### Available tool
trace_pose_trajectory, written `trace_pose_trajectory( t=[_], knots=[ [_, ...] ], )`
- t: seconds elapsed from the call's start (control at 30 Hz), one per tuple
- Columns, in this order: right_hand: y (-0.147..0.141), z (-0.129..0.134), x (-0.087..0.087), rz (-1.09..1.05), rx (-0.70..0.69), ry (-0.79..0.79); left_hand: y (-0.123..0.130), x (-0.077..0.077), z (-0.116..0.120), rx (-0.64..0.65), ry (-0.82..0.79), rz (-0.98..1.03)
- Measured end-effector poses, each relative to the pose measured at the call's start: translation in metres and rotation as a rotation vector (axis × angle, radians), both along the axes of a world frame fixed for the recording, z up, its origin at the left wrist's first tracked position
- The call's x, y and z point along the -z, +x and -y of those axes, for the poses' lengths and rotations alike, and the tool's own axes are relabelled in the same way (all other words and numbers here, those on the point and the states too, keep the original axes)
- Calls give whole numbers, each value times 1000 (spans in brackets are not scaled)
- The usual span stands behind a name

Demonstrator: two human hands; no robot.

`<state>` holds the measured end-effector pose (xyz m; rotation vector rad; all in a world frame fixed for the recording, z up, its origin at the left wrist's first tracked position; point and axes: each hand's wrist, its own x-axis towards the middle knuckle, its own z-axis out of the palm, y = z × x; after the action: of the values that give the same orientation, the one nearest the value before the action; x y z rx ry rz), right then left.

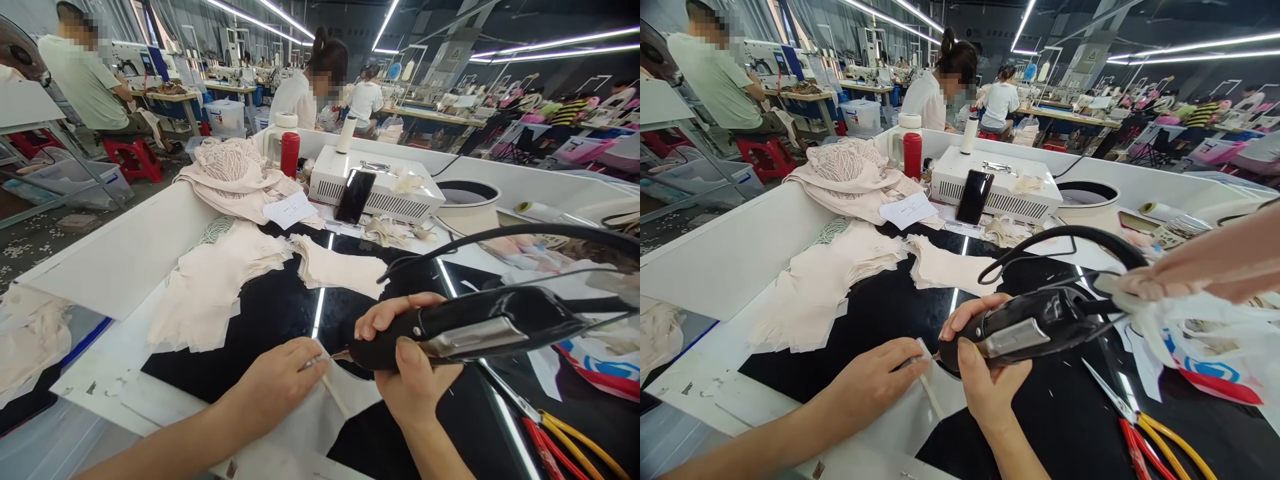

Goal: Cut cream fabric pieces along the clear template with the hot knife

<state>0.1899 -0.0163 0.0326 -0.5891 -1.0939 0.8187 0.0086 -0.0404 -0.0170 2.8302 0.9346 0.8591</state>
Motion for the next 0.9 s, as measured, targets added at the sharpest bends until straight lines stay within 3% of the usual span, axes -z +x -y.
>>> trace_pose_trajectory(
  t=[0.2, 0.37, 0.5, 0.63, 0.9],
  knots=[
    [3, 2, -5, -26, -21, -7, -1, 5, -1, 14, 9, -1],
    [14, 8, -11, -43, 12, 19, 3, -3, -1, 42, 51, -46],
    [20, 12, -9, -50, 19, 9, 11, -9, 0, 40, 43, -90],
    [22, 13, -5, -39, 11, 11, 19, -6, 1, 25, 48, -149],
    [17, 15, -1, -71, -39, 15, 10, 0, 11, 10, -171, -77]
  ],
)
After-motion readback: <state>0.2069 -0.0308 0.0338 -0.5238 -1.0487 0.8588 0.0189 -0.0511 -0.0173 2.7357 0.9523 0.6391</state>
